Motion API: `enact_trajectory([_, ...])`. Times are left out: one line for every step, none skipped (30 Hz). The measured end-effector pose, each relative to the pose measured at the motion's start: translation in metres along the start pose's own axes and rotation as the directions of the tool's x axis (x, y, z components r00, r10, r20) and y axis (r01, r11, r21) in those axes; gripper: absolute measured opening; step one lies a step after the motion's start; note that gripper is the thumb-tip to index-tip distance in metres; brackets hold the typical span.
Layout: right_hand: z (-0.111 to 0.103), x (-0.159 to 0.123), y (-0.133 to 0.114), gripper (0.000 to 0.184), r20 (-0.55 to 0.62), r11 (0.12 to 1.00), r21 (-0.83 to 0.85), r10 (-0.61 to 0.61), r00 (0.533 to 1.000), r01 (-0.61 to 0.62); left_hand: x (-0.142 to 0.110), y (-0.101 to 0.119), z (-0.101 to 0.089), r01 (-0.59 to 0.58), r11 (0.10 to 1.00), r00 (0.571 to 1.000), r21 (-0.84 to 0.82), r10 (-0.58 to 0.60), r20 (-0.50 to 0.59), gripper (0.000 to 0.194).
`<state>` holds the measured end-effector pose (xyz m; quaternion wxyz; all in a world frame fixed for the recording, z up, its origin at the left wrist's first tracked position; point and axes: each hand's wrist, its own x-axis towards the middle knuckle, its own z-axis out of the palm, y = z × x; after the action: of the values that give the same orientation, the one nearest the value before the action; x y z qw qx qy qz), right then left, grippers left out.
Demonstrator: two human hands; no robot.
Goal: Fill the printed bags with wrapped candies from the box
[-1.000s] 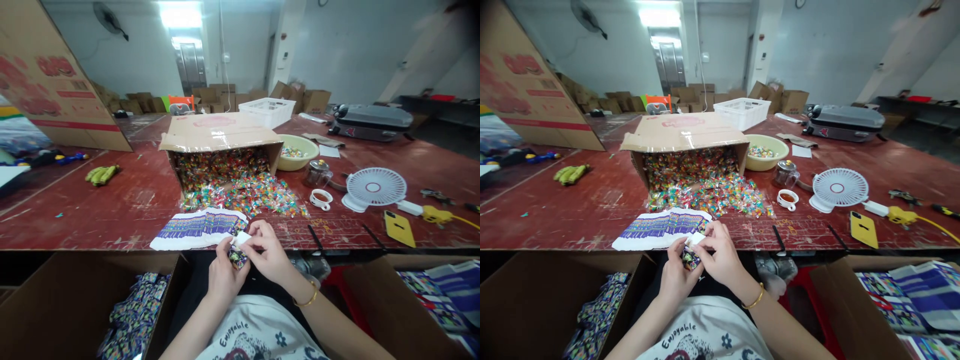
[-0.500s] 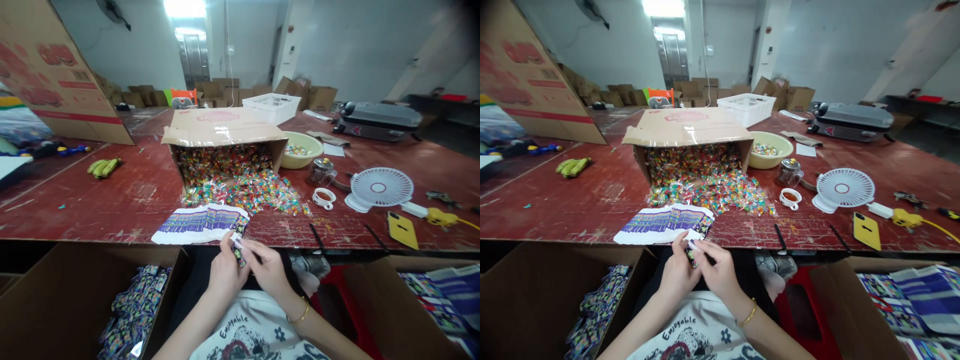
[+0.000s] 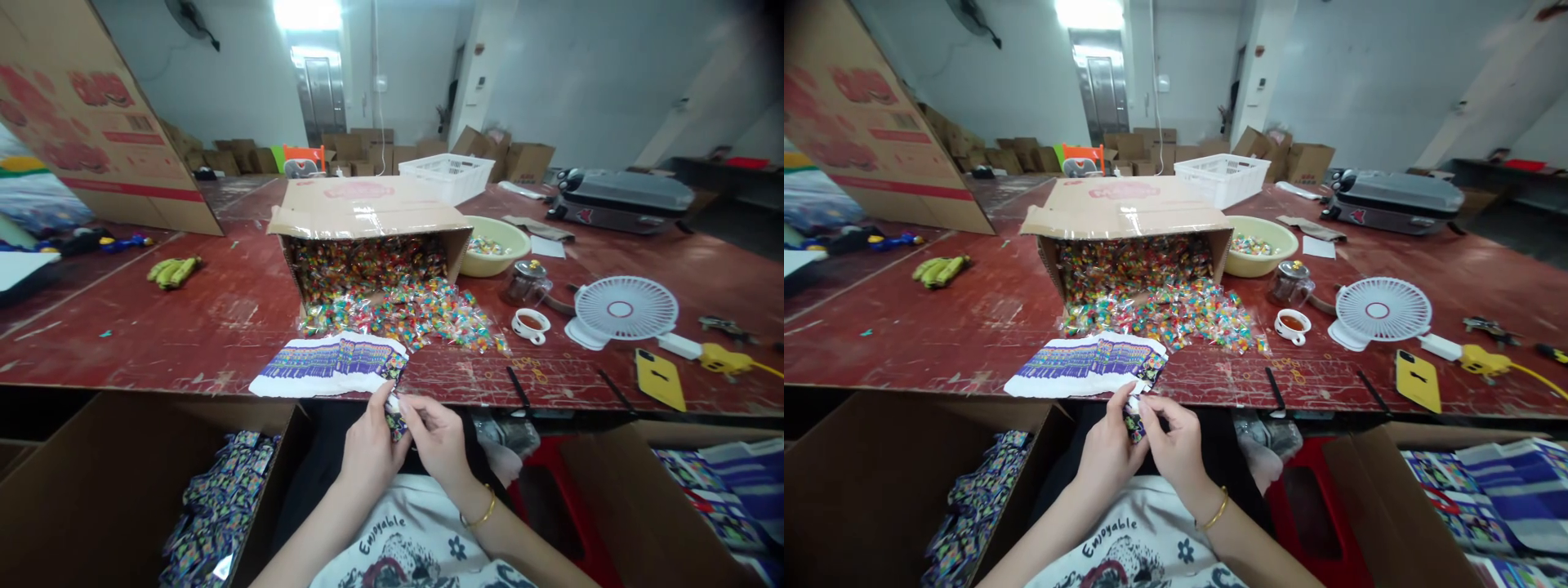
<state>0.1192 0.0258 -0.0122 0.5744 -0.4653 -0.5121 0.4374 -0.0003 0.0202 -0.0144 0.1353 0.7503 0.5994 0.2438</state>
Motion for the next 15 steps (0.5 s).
enact_trajectory([0.0, 0.002, -0.001, 0.014, 0.024, 1.0, -0.006, -0.01, 1.0, 0.01, 0.0, -0.001, -0.001, -0.013, 1.0, 1.0, -0.002, 0.013, -0.01, 0.06])
enact_trajectory([0.0, 0.005, -0.002, 0.014, 0.043, 1.0, 0.015, 0.009, 0.999, -0.01, 0.0, -0.001, -0.002, -0.016, 1.0, 1.0, 0.0, 0.016, -0.02, 0.06])
enact_trajectory([0.001, 0.01, -0.003, 0.014, 0.054, 0.998, 0.051, 0.046, 0.997, -0.049, 0.0, -0.002, -0.003, -0.009, 1.0, 1.0, 0.007, 0.009, -0.028, 0.06])
enact_trajectory([0.001, 0.014, -0.002, 0.016, 0.059, 0.991, 0.091, 0.09, 0.994, -0.095, 0.001, -0.003, -0.003, 0.006, 1.0, 1.0, 0.016, -0.006, -0.03, 0.061])
enact_trajectory([0.002, 0.018, -0.001, 0.017, 0.058, 0.983, 0.127, 0.129, 0.99, -0.136, 0.001, -0.004, -0.003, 0.023, 0.999, 0.999, 0.025, -0.023, -0.027, 0.063])
enact_trajectory([0.002, 0.022, 0.0, 0.017, 0.054, 0.975, 0.15, 0.158, 0.986, -0.164, 0.001, -0.004, -0.003, 0.039, 0.999, 0.999, 0.032, -0.039, -0.022, 0.064])
enact_trajectory([0.002, 0.025, 0.001, 0.017, 0.047, 0.971, 0.161, 0.174, 0.984, -0.179, 0.001, -0.005, -0.002, 0.052, 0.998, 0.999, 0.034, -0.051, -0.016, 0.065])
enact_trajectory([0.002, 0.026, 0.001, 0.016, 0.051, 0.971, 0.158, 0.176, 0.983, -0.182, 0.001, -0.005, -0.002, 0.059, 0.998, 0.998, 0.03, -0.058, -0.008, 0.065])
enact_trajectory([0.002, 0.026, 0.001, 0.015, 0.067, 0.974, 0.148, 0.162, 0.985, -0.17, 0.001, -0.005, -0.003, 0.063, 0.998, 0.998, 0.017, -0.063, 0.0, 0.066])
enact_trajectory([0.001, 0.024, -0.001, 0.013, 0.093, 0.981, 0.131, 0.13, 0.987, -0.141, 0.001, -0.004, -0.003, 0.071, 0.997, 0.997, -0.008, -0.071, 0.007, 0.066])
enact_trajectory([0.0, 0.021, -0.003, 0.011, 0.124, 0.99, 0.108, 0.08, 0.989, -0.094, 0.002, -0.003, -0.004, 0.086, 0.995, 0.996, -0.043, -0.085, 0.018, 0.067])
enact_trajectory([0.0, 0.017, -0.007, 0.009, 0.156, 0.996, 0.079, 0.019, 0.988, -0.032, 0.002, -0.002, -0.005, 0.105, 0.991, 0.994, -0.085, -0.103, 0.027, 0.067])
enact_trajectory([0.0, 0.012, -0.01, 0.009, 0.18, 0.998, 0.047, -0.045, 0.983, 0.037, 0.003, -0.002, -0.006, 0.121, 0.984, 0.993, -0.129, -0.118, 0.031, 0.067])
enact_trajectory([0.0, 0.008, -0.013, 0.011, 0.194, 0.995, 0.014, -0.103, 0.976, 0.103, 0.003, -0.002, -0.007, 0.127, 0.977, 0.992, -0.169, -0.125, 0.024, 0.063])
enact_trajectory([0.001, 0.004, -0.015, 0.015, 0.203, 0.988, -0.016, -0.148, 0.968, 0.155, 0.003, -0.003, -0.009, 0.116, 0.973, 0.993, -0.202, -0.118, 0.005, 0.058])
